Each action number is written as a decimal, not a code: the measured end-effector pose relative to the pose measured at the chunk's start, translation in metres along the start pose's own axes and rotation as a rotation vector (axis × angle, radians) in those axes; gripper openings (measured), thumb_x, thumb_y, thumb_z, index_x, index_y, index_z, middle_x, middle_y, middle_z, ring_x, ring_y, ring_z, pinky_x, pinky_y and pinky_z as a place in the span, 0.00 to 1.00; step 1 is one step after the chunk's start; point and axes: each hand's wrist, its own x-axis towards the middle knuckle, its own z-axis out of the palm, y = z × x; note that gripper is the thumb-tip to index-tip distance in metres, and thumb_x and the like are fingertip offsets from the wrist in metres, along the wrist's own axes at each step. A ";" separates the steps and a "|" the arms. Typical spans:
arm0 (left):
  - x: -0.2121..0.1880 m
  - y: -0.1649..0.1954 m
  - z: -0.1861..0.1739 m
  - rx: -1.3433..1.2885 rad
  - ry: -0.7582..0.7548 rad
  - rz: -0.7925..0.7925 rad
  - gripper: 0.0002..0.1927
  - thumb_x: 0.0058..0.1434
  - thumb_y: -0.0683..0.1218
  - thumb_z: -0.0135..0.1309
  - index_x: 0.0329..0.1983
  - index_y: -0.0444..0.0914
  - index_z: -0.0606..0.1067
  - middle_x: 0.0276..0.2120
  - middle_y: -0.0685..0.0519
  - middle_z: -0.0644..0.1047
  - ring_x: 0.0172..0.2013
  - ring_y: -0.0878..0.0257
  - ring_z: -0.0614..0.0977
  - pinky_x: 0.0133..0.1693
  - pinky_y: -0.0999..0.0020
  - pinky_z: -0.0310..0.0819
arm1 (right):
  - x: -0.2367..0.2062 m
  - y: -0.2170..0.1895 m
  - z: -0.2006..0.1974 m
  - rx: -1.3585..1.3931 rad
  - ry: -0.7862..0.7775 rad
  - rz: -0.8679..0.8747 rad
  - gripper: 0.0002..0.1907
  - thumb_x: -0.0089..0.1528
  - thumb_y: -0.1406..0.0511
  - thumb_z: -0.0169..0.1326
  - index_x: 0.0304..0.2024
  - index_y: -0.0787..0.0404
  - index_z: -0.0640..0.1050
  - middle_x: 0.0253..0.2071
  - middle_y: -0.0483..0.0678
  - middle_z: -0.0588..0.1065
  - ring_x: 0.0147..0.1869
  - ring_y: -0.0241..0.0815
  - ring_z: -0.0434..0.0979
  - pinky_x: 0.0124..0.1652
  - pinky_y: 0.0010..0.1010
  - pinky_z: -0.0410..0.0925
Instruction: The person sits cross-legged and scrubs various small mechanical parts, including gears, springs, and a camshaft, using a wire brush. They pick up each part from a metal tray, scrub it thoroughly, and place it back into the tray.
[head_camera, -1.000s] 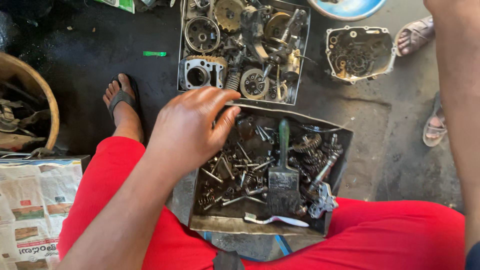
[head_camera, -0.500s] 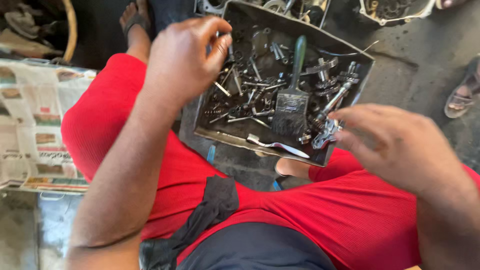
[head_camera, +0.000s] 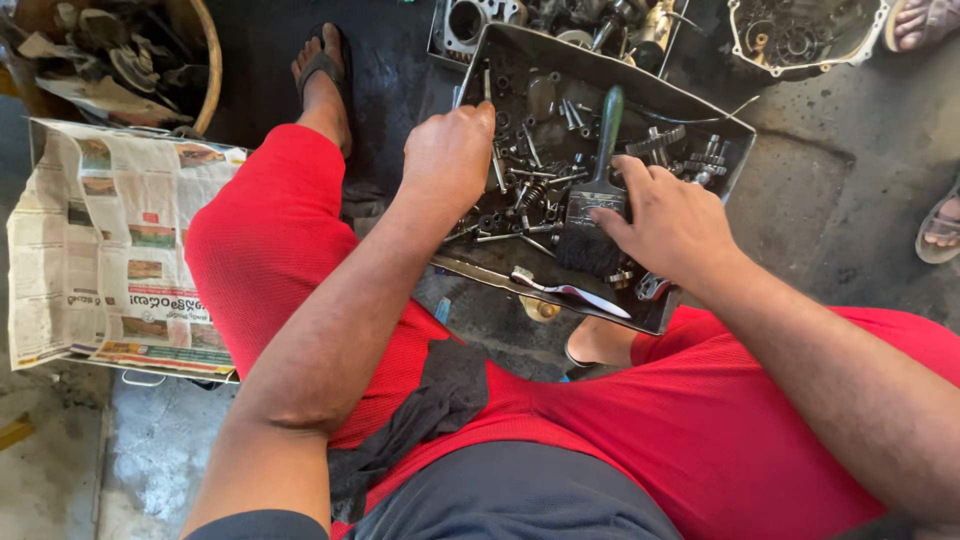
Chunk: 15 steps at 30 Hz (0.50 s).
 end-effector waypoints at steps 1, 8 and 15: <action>0.004 0.003 0.001 0.041 -0.041 -0.018 0.07 0.58 0.37 0.55 0.40 0.36 0.76 0.35 0.42 0.82 0.36 0.43 0.85 0.35 0.48 0.80 | 0.002 0.001 0.001 -0.002 0.054 -0.041 0.34 0.59 0.51 0.61 0.62 0.61 0.71 0.41 0.58 0.77 0.40 0.64 0.80 0.39 0.50 0.71; 0.011 0.010 0.000 -0.013 -0.046 -0.023 0.16 0.55 0.40 0.58 0.48 0.35 0.74 0.34 0.39 0.81 0.36 0.40 0.84 0.37 0.46 0.79 | 0.018 0.017 0.004 0.241 -0.151 0.137 0.36 0.52 0.49 0.65 0.56 0.60 0.74 0.35 0.52 0.80 0.42 0.54 0.82 0.43 0.45 0.72; 0.005 0.004 -0.008 -0.076 -0.095 -0.036 0.28 0.52 0.42 0.59 0.59 0.39 0.72 0.35 0.37 0.81 0.37 0.38 0.83 0.40 0.44 0.78 | 0.014 0.013 -0.003 0.042 -0.218 0.055 0.26 0.57 0.49 0.63 0.48 0.60 0.79 0.34 0.52 0.81 0.43 0.54 0.81 0.41 0.45 0.71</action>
